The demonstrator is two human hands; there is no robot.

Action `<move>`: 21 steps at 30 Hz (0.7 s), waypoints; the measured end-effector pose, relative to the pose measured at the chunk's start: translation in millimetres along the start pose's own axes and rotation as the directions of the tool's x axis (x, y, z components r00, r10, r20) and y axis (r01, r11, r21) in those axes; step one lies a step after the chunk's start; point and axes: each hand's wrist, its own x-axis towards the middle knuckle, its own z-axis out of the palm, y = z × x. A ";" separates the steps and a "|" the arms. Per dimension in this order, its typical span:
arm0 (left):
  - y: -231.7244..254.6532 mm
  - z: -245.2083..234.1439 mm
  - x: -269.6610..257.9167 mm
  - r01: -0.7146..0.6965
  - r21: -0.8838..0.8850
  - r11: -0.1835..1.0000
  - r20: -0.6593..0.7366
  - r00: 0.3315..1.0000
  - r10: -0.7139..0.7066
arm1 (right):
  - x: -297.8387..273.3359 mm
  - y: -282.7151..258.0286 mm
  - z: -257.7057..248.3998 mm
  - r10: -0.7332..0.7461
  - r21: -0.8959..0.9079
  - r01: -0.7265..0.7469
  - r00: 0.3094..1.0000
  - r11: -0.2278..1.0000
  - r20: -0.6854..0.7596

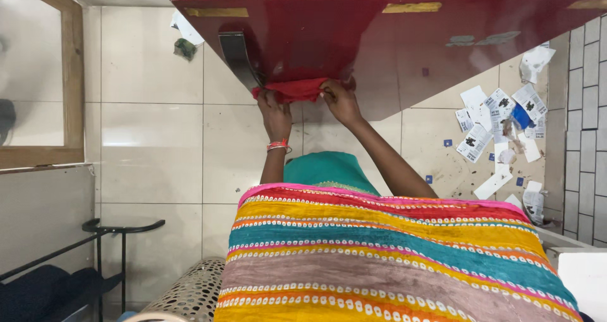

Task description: The person wipes the surface of a maroon-colored cabinet using a red cloth. They clean the top, front, and side panels in a repetitive wiping motion.

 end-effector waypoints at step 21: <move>-35.7 -9.3 33.5 0.359 -0.694 0.625 0.025 0.879 -0.477 | -2.0 1.0 51.1 -0.075 -0.044 0.080 0.993 0.996 0.096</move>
